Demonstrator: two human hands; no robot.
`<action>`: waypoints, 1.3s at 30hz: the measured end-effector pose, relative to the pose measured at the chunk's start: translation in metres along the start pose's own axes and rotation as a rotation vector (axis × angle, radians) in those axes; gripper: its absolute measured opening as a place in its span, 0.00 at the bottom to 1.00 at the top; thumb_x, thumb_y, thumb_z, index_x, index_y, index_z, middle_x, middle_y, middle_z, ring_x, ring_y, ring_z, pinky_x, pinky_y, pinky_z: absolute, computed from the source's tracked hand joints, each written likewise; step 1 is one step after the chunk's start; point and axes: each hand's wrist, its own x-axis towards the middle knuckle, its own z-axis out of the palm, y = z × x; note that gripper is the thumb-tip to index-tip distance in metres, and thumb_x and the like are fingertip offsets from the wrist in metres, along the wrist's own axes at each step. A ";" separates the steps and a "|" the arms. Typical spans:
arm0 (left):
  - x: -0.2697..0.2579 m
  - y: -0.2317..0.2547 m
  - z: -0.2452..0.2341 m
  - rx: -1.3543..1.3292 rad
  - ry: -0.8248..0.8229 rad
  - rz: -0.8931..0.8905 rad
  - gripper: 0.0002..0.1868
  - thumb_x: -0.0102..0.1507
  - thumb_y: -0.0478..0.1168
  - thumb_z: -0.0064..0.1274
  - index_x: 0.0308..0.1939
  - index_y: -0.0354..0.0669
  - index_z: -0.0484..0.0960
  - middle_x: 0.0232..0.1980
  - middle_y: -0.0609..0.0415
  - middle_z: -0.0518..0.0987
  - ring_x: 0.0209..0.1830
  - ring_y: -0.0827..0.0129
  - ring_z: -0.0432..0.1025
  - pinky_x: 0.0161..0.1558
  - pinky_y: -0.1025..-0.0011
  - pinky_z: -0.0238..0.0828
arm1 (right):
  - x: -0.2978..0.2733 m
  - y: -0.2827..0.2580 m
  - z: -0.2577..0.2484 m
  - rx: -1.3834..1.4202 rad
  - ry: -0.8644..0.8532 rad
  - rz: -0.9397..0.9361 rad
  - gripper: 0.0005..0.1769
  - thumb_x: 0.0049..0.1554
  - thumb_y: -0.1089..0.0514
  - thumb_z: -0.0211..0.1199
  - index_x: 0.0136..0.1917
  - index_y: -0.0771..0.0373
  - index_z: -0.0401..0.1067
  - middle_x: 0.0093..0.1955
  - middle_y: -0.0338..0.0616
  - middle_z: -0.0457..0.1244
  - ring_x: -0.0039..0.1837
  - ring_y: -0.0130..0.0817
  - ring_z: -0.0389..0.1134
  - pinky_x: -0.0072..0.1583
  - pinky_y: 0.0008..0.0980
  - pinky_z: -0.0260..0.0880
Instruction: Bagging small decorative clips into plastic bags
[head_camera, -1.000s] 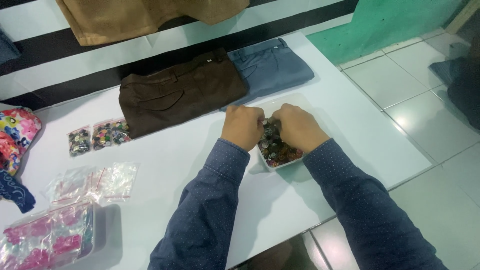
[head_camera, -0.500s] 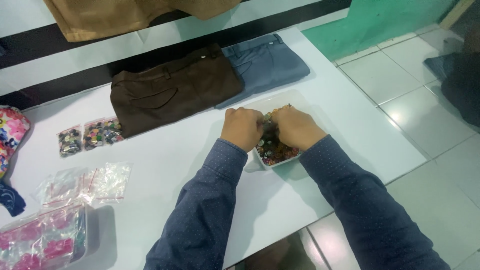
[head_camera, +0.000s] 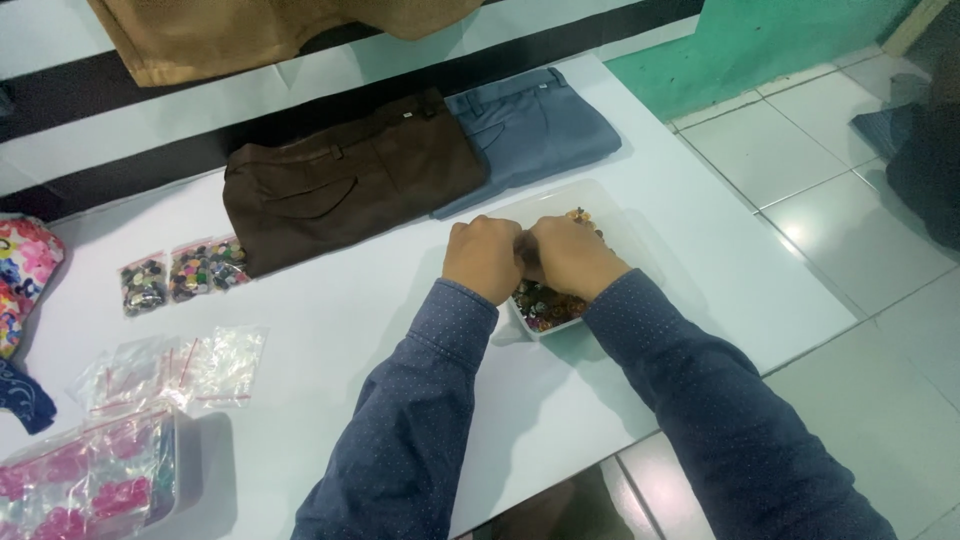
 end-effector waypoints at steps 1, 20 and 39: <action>0.000 0.000 -0.001 0.004 0.001 0.004 0.14 0.59 0.36 0.53 0.47 0.48 0.88 0.40 0.54 0.86 0.48 0.58 0.78 0.60 0.59 0.66 | 0.000 0.001 0.002 0.003 0.005 0.002 0.14 0.55 0.72 0.56 0.53 0.72 0.77 0.44 0.60 0.69 0.50 0.56 0.74 0.49 0.49 0.78; 0.001 0.002 -0.001 0.065 -0.008 -0.004 0.13 0.59 0.36 0.52 0.45 0.48 0.88 0.39 0.53 0.85 0.47 0.57 0.79 0.57 0.59 0.69 | 0.002 0.000 -0.001 0.055 -0.028 0.039 0.11 0.57 0.67 0.59 0.53 0.75 0.72 0.45 0.62 0.68 0.51 0.60 0.73 0.49 0.51 0.76; 0.011 -0.010 0.019 -0.068 0.164 0.050 0.08 0.59 0.38 0.54 0.39 0.53 0.85 0.35 0.59 0.85 0.46 0.58 0.80 0.67 0.57 0.57 | -0.006 0.006 -0.014 0.322 0.085 0.029 0.16 0.56 0.70 0.57 0.56 0.68 0.79 0.49 0.62 0.71 0.55 0.63 0.72 0.54 0.50 0.74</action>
